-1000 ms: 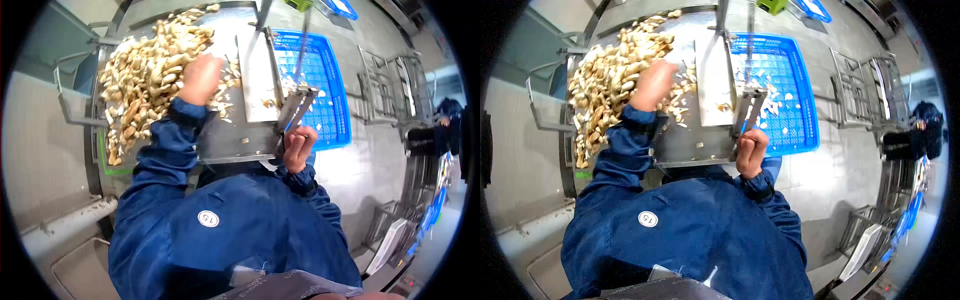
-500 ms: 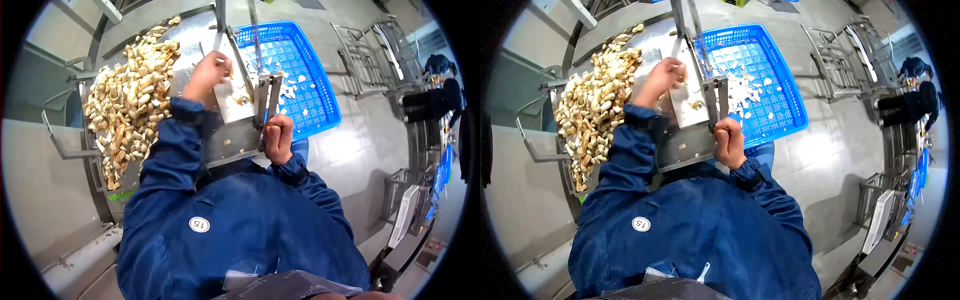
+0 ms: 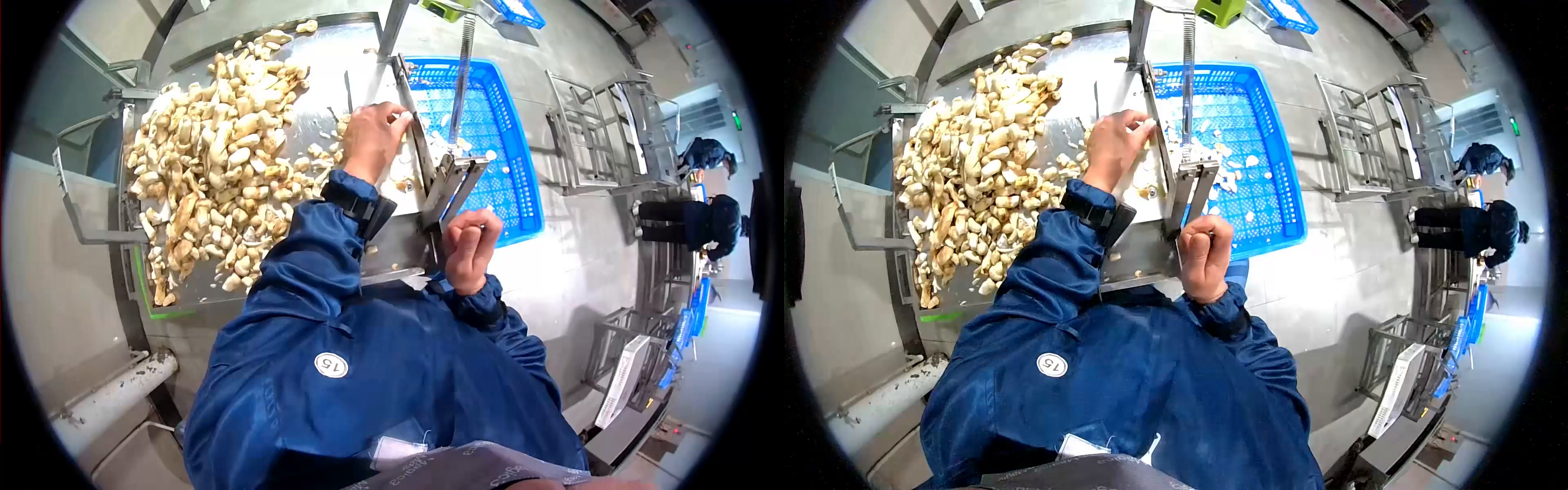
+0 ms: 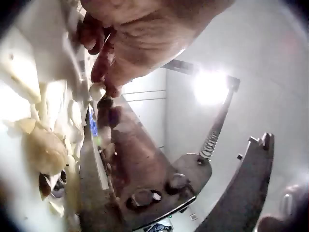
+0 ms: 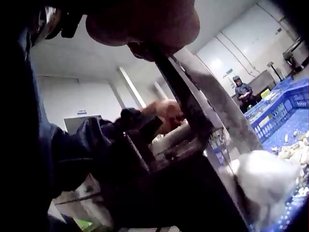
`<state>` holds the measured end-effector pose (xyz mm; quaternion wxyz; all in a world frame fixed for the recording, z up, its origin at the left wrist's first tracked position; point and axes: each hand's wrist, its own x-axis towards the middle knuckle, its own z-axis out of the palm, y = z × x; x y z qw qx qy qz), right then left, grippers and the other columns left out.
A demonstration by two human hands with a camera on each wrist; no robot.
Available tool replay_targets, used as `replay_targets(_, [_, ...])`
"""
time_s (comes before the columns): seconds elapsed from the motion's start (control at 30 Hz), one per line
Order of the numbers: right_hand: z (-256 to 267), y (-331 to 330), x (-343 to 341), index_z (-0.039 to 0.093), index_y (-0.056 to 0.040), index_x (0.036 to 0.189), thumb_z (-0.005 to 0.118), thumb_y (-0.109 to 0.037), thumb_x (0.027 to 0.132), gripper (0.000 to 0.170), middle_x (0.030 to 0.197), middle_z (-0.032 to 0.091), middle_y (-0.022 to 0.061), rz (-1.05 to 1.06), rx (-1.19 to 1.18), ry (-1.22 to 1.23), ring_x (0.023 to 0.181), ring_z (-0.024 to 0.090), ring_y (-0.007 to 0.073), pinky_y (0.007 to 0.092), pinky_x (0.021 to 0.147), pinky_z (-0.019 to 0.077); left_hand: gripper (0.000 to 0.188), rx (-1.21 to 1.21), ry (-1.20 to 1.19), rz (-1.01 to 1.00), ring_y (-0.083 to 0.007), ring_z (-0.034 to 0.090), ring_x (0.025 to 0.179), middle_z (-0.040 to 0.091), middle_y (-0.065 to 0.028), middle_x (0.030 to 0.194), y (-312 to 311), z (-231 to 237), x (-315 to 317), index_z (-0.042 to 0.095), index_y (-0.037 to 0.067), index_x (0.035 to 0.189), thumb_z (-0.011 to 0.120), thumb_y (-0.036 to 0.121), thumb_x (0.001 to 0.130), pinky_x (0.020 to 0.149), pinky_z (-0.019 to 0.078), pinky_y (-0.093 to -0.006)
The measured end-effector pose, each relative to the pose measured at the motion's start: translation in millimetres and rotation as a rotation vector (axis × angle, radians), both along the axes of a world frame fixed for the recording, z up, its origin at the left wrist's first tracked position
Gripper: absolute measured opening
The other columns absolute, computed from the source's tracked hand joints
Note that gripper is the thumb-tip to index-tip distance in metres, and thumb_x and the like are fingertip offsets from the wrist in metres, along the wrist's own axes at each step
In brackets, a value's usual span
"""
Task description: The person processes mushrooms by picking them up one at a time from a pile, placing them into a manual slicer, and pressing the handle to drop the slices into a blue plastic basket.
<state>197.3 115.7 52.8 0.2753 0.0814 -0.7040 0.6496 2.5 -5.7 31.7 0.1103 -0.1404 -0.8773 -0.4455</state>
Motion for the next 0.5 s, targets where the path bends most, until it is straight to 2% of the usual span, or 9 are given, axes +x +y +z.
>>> replay_targets(0.1, [21.1,1.4,-4.7,0.038,-0.0098,0.111,0.039,-0.026,0.105,0.017,0.070,0.044,0.0016,0.047,-0.060,-0.048,0.052,0.033,0.0061,0.0212,0.045,0.0280,0.028,0.115,-0.083,-0.008,-0.0205,0.069,0.068,0.072,-0.0127,0.080,2.8,-12.5,-4.6,0.071,0.003,0.098,0.075,0.026,0.082,0.064,0.0528,-0.0311])
replay_targets(0.13, [29.9,1.3,-6.2,0.039,-0.0081,0.111,0.041,-0.024,0.104,0.018,0.071,0.044,0.0010,0.052,-0.082,-0.058,0.053,0.034,0.0061,0.0208,0.047,0.0290,0.026,0.129,-0.097,-0.007,-0.0202,0.070,0.069,0.072,-0.0128,0.080,3.4,-13.7,-5.4,0.070,0.003,0.099,0.075,0.022,0.082,0.064,0.0532,-0.0306])
replay_targets(0.23, [52.8,2.8,-11.0,0.041,-0.0052,0.114,0.043,-0.020,0.103,0.019,0.074,0.044,-0.0007,0.113,-0.158,-0.099,0.057,0.036,0.0054,0.0187,0.049,0.0307,0.023,0.271,-0.131,-0.039,-0.0305,0.070,0.073,0.071,-0.0165,0.081,-1.1,-7.3,-1.8,0.070,0.002,0.093,0.075,0.018,0.078,0.066,0.0540,-0.0354])
replay_targets(0.27, [57.5,4.1,-13.6,0.041,-0.0053,0.114,0.043,-0.020,0.104,0.018,0.074,0.044,-0.0011,0.116,-0.153,-0.102,0.057,0.036,0.0048,0.0182,0.049,0.0302,0.020,0.233,-0.159,-0.026,-0.0289,0.070,0.070,0.071,-0.0160,0.080,-2.0,-1.8,1.5,0.070,0.002,0.093,0.076,0.014,0.078,0.064,0.0543,-0.0343])
replay_targets(0.4, [76.5,3.5,-22.1,0.042,-0.0056,0.115,0.041,-0.020,0.104,0.017,0.074,0.044,-0.0021,0.118,-0.143,-0.117,0.056,0.034,0.0034,0.0176,0.048,0.0284,0.014,0.262,-0.135,-0.014,-0.0245,0.070,0.068,0.071,-0.0135,0.077,1.1,-8.2,-0.2,0.071,0.003,0.089,0.074,0.015,0.083,0.063,0.0545,-0.0332])
replay_targets(0.5, [90.6,4.4,-28.3,0.042,-0.0058,0.115,0.042,-0.020,0.104,0.018,0.072,0.043,-0.0022,0.148,-0.161,-0.139,0.055,0.033,0.0032,0.0180,0.048,0.0274,0.013,0.267,-0.175,0.003,-0.0247,0.070,0.068,0.071,-0.0135,0.076,2.9,-8.8,-2.4,0.071,0.003,0.086,0.074,0.015,0.082,0.063,0.0545,-0.0327])
